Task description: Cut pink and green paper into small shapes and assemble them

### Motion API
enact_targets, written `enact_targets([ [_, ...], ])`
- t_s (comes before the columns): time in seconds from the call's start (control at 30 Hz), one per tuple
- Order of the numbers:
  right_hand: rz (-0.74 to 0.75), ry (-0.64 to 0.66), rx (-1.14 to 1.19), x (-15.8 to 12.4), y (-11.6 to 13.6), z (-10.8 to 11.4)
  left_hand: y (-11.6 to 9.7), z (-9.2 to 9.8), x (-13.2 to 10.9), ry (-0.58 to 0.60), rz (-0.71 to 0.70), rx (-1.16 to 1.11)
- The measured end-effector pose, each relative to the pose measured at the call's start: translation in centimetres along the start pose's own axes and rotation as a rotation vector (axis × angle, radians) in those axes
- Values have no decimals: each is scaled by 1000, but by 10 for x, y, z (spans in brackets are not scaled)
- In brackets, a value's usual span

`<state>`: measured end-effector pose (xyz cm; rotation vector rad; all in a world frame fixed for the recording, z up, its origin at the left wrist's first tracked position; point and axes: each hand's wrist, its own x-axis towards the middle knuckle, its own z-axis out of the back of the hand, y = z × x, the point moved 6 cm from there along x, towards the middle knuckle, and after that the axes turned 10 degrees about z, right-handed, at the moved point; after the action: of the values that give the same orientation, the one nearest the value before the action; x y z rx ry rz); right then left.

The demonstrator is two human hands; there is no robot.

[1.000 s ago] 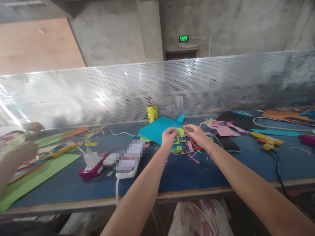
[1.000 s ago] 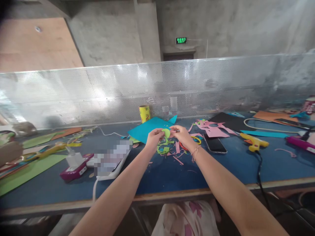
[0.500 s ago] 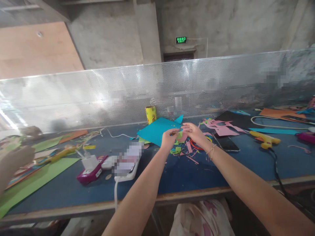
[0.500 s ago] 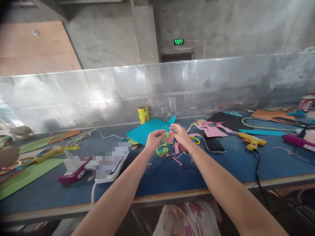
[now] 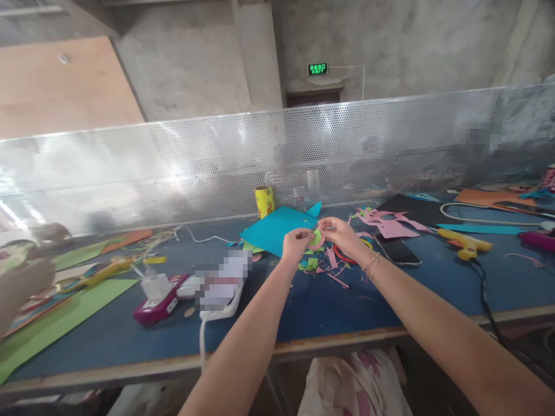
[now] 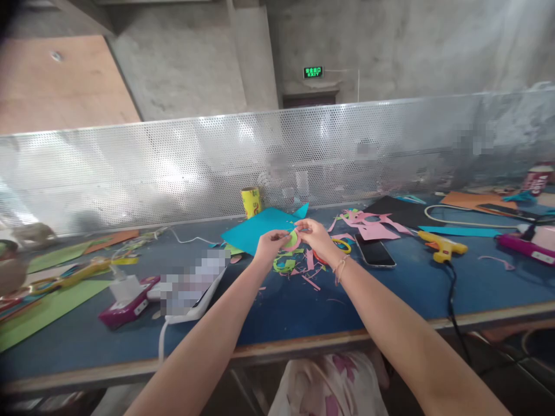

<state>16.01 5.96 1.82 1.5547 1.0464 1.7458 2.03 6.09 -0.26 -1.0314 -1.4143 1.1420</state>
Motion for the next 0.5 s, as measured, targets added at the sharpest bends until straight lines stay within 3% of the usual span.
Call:
enact_targets([
  [0.2, 18, 92, -98, 4, -3, 2, 6, -1, -2, 27, 77, -20],
  [0.3, 56, 91, -580, 9, -4, 23, 7, 3, 1, -10, 61, -8],
  [0.33, 22, 84, -812, 10, -6, 33, 8, 5, 3, -25, 55, -10],
  [0.4, -180, 214, -1134, 6, -21, 48, 9, 7, 6, -42, 52, -18],
  [0.5, -295, 258, -1171, 1, -34, 61, 10, 7, 8, -37, 55, -27],
])
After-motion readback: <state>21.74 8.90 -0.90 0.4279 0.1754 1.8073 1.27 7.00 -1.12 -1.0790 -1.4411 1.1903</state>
